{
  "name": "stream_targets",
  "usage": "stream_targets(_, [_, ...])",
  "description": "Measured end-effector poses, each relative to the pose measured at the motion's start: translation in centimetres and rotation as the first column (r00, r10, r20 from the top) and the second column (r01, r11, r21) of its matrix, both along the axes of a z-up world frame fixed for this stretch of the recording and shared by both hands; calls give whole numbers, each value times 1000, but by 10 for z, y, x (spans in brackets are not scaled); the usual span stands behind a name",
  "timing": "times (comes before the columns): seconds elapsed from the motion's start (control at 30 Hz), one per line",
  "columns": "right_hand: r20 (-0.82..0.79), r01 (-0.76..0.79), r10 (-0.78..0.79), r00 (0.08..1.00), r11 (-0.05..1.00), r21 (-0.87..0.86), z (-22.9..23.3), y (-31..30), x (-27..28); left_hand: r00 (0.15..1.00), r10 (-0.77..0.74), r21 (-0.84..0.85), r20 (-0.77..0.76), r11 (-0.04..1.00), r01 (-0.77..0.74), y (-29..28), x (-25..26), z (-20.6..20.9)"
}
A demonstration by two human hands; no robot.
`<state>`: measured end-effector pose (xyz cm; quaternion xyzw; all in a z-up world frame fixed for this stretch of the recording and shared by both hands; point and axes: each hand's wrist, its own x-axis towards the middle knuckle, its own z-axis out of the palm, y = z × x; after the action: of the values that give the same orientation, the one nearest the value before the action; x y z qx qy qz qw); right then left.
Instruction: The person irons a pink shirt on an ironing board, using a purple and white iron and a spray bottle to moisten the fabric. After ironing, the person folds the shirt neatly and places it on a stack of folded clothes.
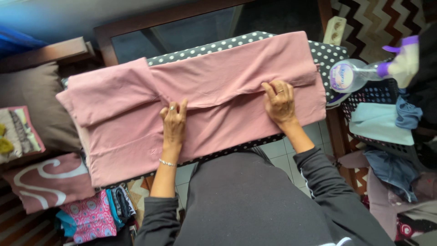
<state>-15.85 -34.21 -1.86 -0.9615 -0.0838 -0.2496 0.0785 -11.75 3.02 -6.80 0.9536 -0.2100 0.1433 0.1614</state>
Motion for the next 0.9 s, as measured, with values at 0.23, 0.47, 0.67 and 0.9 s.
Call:
stream_targets(0.23, [4,67,-68,998,983,-170,-18,-27,13,990,-105,259,91,963,79,5,12,3])
stream_targets(0.47, [50,200,-199,979,864,-462,-8,-56,18,957,-7,159,289,986,-41,-2,10,-2])
stream_targets(0.67, [-43,153,-183,982,910,-386,14,-94,14,987,-41,57,153,998,33,-3,14,10])
stream_targets(0.9, [-239,-158,92,967,949,-274,-2,-51,-1,979,-185,163,91,972,168,-29,25,9])
